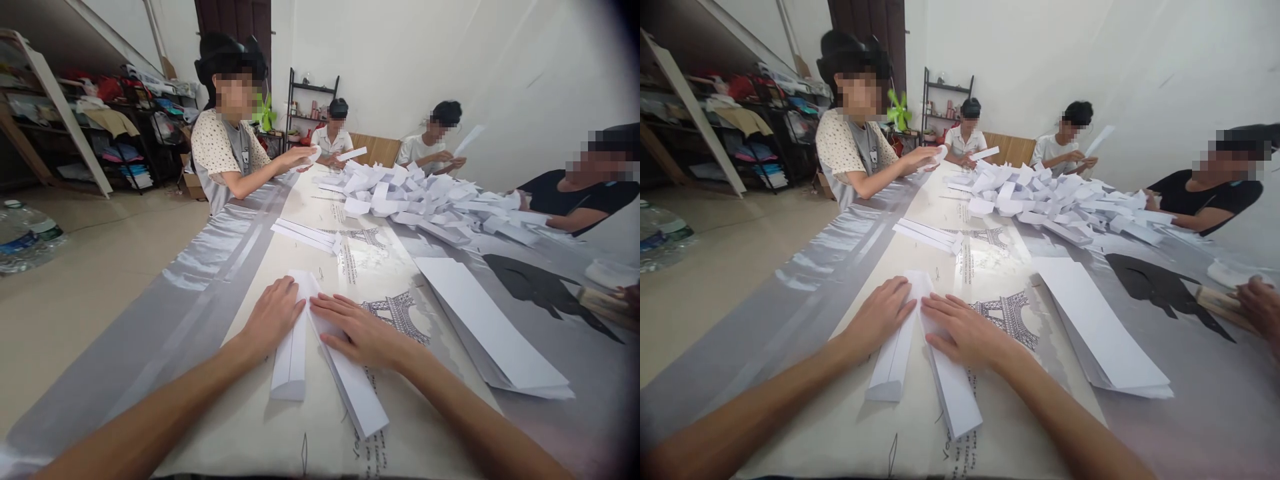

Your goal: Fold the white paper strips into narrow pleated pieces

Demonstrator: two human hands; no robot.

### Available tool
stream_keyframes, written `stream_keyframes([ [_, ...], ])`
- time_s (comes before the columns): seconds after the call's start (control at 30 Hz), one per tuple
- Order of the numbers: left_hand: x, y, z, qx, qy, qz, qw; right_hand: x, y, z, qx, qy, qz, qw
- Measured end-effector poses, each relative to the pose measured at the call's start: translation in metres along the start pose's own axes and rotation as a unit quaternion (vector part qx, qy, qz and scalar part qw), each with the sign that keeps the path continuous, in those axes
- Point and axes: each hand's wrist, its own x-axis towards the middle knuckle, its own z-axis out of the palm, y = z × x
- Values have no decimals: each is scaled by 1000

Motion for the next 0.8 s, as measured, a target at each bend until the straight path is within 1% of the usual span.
stream_keyframes([
  [0.17, 0, 2, 0, 7, 1, 9, 1000, 0, 2, 4, 3, 7, 2, 1000],
  [0.3, -2, 1, 0, 6, 2, 4, 1000, 0, 2, 5, 22, 16, 3, 1000],
  [0.47, -2, -4, 1, -14, 3, 9, 1000, 1, 2, 7, 18, 9, 4, 1000],
  [0.7, 0, -12, 1, -78, 4, 6, 997, 1, -3, 8, 15, 5, 2, 1000],
  [0.8, 0, -17, -1, -110, -6, 10, 994, -1, -6, 8, 29, 14, 17, 999],
])
